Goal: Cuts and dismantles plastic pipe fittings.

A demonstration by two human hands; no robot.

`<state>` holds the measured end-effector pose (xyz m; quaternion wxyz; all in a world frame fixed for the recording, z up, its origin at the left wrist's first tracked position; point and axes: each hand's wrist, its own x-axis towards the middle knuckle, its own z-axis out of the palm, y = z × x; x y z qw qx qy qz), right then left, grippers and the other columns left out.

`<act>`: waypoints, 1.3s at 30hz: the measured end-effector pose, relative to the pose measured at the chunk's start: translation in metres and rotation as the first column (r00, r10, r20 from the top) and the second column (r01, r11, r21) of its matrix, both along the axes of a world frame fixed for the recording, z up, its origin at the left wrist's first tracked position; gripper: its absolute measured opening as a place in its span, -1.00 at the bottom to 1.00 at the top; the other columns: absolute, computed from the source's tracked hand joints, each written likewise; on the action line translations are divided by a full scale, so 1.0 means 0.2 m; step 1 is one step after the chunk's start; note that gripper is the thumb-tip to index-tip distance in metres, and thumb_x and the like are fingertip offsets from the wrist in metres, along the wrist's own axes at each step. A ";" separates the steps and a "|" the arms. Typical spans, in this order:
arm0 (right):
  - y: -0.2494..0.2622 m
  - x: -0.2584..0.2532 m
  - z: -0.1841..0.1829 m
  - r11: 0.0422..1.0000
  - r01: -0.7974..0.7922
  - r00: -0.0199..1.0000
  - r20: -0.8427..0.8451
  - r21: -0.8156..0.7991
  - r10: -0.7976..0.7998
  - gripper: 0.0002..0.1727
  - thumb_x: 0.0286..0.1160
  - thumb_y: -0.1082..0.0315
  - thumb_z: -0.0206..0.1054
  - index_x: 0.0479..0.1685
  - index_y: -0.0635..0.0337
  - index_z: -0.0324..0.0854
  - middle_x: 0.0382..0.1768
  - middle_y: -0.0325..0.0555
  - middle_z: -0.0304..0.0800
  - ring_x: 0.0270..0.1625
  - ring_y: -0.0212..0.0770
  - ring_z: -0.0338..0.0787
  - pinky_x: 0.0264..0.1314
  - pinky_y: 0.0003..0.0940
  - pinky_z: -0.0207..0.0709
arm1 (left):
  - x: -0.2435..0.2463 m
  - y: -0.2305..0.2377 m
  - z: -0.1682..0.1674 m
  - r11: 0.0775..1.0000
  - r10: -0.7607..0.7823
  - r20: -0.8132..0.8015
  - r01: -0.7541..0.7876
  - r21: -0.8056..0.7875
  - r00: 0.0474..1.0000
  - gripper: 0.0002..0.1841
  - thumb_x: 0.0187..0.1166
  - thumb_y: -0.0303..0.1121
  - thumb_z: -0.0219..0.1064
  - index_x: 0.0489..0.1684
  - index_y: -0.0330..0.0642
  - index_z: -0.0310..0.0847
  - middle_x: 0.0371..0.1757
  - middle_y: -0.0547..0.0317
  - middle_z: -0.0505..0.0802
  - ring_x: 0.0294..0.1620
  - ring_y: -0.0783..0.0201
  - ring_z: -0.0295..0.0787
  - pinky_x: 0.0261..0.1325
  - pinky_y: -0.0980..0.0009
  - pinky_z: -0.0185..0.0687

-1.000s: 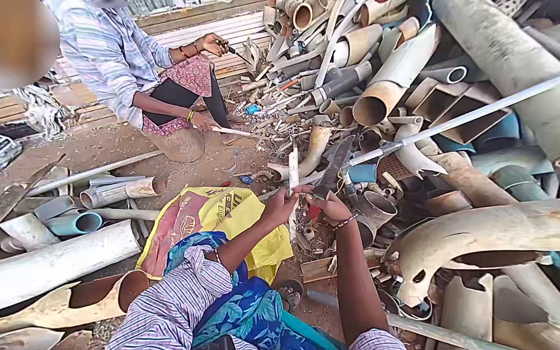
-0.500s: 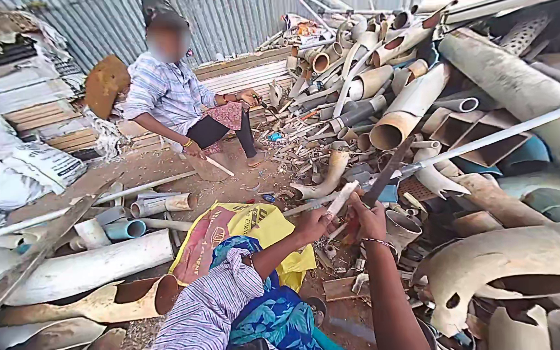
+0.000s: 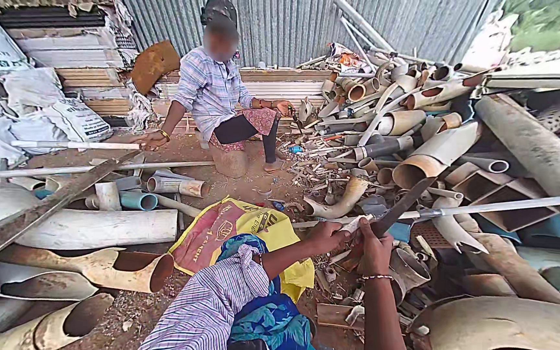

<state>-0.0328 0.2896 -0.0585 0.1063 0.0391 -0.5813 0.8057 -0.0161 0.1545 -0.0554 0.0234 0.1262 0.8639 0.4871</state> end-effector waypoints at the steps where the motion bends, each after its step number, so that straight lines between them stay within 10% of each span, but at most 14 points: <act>1: 0.02 0.00 0.03 0.999 0.043 0.999 -0.004 -0.022 -0.043 -0.70 0.70 0.51 0.15 -0.50 0.09 0.46 -0.80 -0.46 0.47 -0.80 -0.57 0.43 -0.68 -0.66 0.42 | 0.00 -0.01 0.00 1.000 -0.020 0.013 0.020 -0.006 1.000 -0.62 0.86 -0.32 0.06 -0.02 -0.57 0.63 -0.23 -0.16 0.83 -0.25 0.15 0.79 0.02 0.19 0.69; 9: 0.30 -0.02 0.19 0.932 0.311 0.949 0.000 -0.188 -0.316 -0.79 0.79 0.44 0.08 -0.32 0.06 0.40 -0.79 -0.51 0.45 -0.80 -0.58 0.48 -0.70 -0.67 0.50 | 0.00 -0.08 -0.02 0.975 -0.078 0.032 0.083 -0.205 0.996 -0.63 0.86 -0.44 -0.04 0.21 -0.61 0.61 0.05 -0.39 0.84 0.14 -0.18 0.80 0.39 -0.06 0.55; 17: 0.35 -0.03 0.18 0.910 0.327 0.939 -0.023 -0.255 -0.343 -0.79 0.79 0.45 0.08 -0.30 0.03 0.42 -0.78 -0.52 0.46 -0.79 -0.58 0.50 -0.68 -0.67 0.51 | 0.01 -0.10 -0.02 0.938 -0.100 0.085 0.122 -0.323 0.991 -0.65 0.86 -0.45 -0.05 0.21 -0.59 0.58 -0.03 -0.41 0.81 0.05 -0.24 0.79 0.29 -0.14 0.57; 24: 0.35 -0.02 0.20 0.908 0.296 0.941 -0.072 -0.297 -0.330 -0.66 0.93 0.31 -0.24 0.19 0.18 0.47 -0.71 -0.53 0.48 -0.79 -0.60 0.47 -0.72 -0.68 0.47 | -0.02 -0.18 0.01 0.986 0.121 0.065 -0.128 0.112 0.991 -0.65 0.88 -0.50 -0.13 0.22 -0.60 0.53 -0.12 -0.15 0.79 -0.25 0.24 0.75 0.01 0.31 0.70; 28: 0.35 -0.03 0.20 0.906 0.278 0.947 -0.069 -0.319 -0.315 -0.65 0.91 0.33 -0.24 0.10 0.14 0.51 -0.72 -0.55 0.47 -0.80 -0.60 0.45 -0.73 -0.69 0.45 | -0.01 -0.36 0.18 0.669 0.535 0.057 -0.464 0.581 0.843 -0.66 0.88 -0.53 -0.18 0.32 -0.58 0.42 -0.12 -0.05 0.77 -0.34 0.31 0.77 -0.09 0.37 0.77; 31: 0.37 -0.04 0.19 0.908 0.264 0.953 -0.060 -0.327 -0.298 -0.64 0.93 0.30 -0.25 0.06 0.12 0.51 -0.73 -0.55 0.46 -0.79 -0.59 0.45 -0.73 -0.68 0.45 | 0.01 -0.66 0.33 0.176 0.856 -0.012 -0.269 0.947 0.518 -0.69 0.86 -0.53 -0.11 0.50 -0.28 0.17 0.10 0.05 0.79 -0.20 0.31 0.86 -0.03 0.38 0.80; 34: 0.35 -0.01 0.19 0.898 0.263 0.948 -0.078 -0.353 -0.308 -0.65 0.94 0.32 -0.27 0.12 0.14 0.48 -0.73 -0.51 0.45 -0.80 -0.56 0.45 -0.71 -0.66 0.46 | 0.05 -0.85 0.38 -0.113 0.925 0.172 -0.186 0.976 0.338 -0.45 0.90 -0.36 -0.04 0.81 -0.15 -0.14 0.39 -0.14 0.57 0.09 0.13 0.79 0.12 0.31 0.75; 36: 0.34 0.07 0.25 0.880 0.267 0.907 -0.205 -0.392 -0.367 -0.64 0.92 0.36 -0.32 0.12 0.15 0.45 -0.73 -0.50 0.48 -0.80 -0.54 0.47 -0.73 -0.64 0.48 | 0.03 -0.78 0.35 -0.152 0.867 0.274 -0.302 0.941 0.416 -0.47 0.92 -0.30 -0.05 0.80 -0.16 -0.10 0.42 -0.16 0.58 0.04 0.14 0.80 0.04 0.34 0.75; 39: 0.37 0.20 0.32 0.910 0.191 0.701 -0.597 -0.368 -0.389 -0.69 0.86 0.33 -0.28 0.20 0.13 0.38 -0.64 -0.50 0.60 -0.70 -0.47 0.58 -0.61 -0.57 0.57 | 0.00 -0.57 0.31 0.133 0.778 0.126 -0.358 0.924 0.615 -0.53 0.90 -0.38 -0.07 0.73 -0.22 -0.02 0.14 -0.07 0.77 -0.27 0.23 0.87 -0.19 0.38 0.81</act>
